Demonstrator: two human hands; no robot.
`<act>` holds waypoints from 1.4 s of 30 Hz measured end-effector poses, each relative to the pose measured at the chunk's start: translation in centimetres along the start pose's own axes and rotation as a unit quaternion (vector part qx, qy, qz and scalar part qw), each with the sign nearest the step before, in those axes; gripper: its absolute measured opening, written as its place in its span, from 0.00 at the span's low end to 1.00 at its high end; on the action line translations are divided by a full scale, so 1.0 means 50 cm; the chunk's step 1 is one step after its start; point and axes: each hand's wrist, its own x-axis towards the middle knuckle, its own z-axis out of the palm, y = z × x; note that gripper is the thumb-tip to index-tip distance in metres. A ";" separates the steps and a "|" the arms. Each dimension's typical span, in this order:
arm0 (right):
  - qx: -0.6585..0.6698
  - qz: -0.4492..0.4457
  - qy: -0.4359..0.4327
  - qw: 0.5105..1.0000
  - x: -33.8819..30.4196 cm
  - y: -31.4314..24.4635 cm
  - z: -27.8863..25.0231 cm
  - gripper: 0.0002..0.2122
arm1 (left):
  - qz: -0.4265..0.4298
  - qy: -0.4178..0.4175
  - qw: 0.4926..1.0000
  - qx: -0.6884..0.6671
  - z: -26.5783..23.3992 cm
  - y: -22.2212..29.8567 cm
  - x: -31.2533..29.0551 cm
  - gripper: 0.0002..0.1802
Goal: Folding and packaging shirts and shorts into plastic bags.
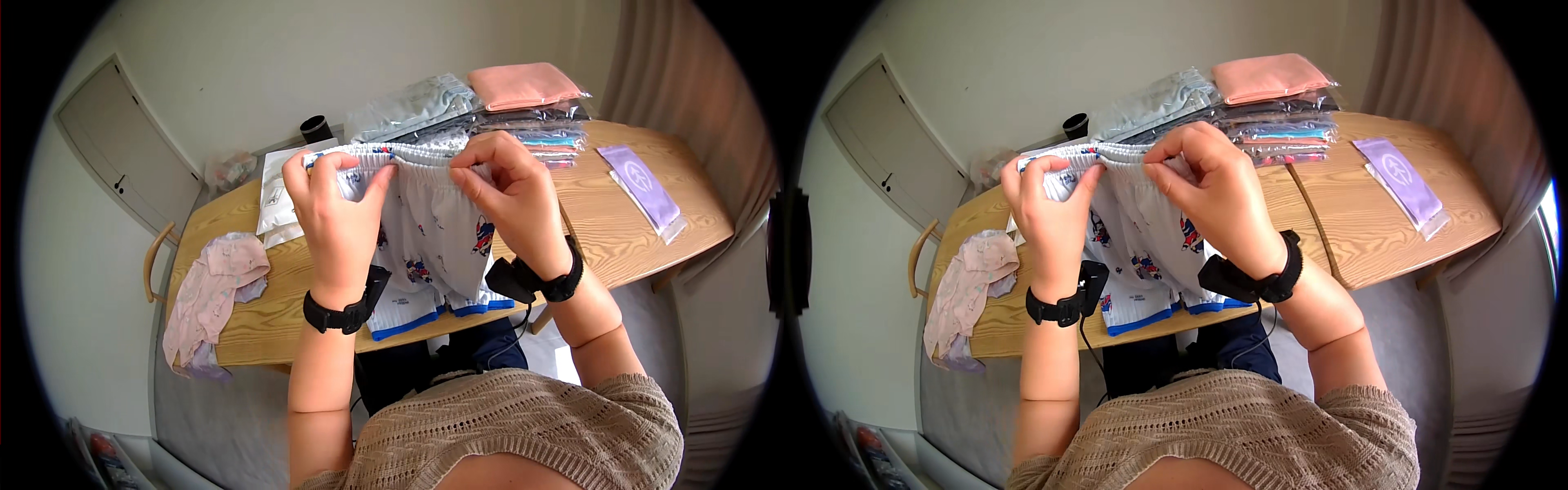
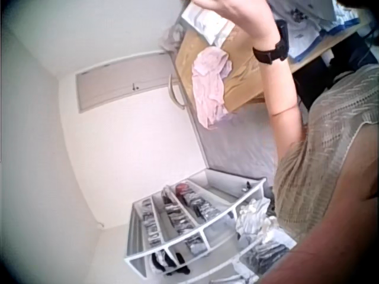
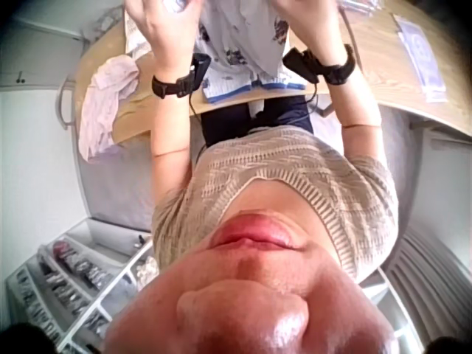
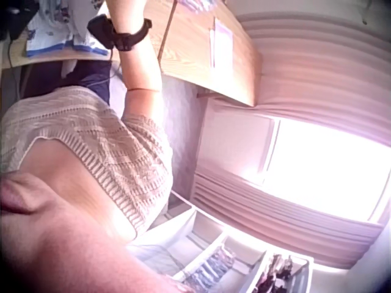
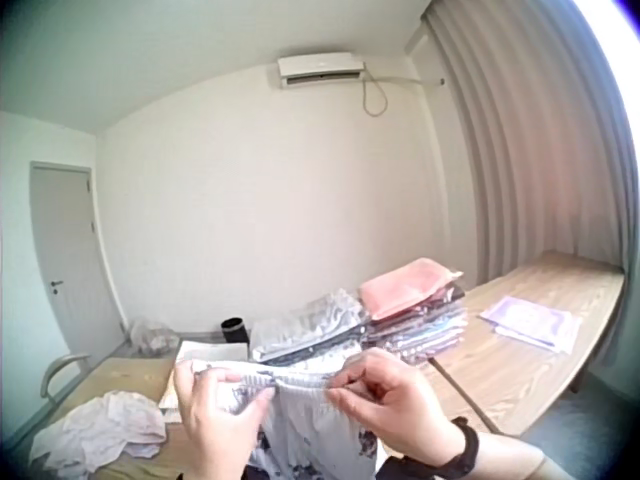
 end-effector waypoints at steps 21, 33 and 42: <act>-0.034 -0.068 0.105 0.991 -0.023 0.042 0.124 0.07 | 0.021 -0.098 0.992 -0.078 0.027 0.050 -0.054 0.23; 0.185 0.095 0.096 0.973 -0.034 0.047 0.127 0.17 | -0.026 -0.010 0.998 -0.061 0.030 0.034 -0.059 0.19; 0.137 0.109 0.105 0.979 -0.040 0.060 0.131 0.12 | -0.041 -0.056 0.994 -0.090 0.019 0.049 -0.068 0.18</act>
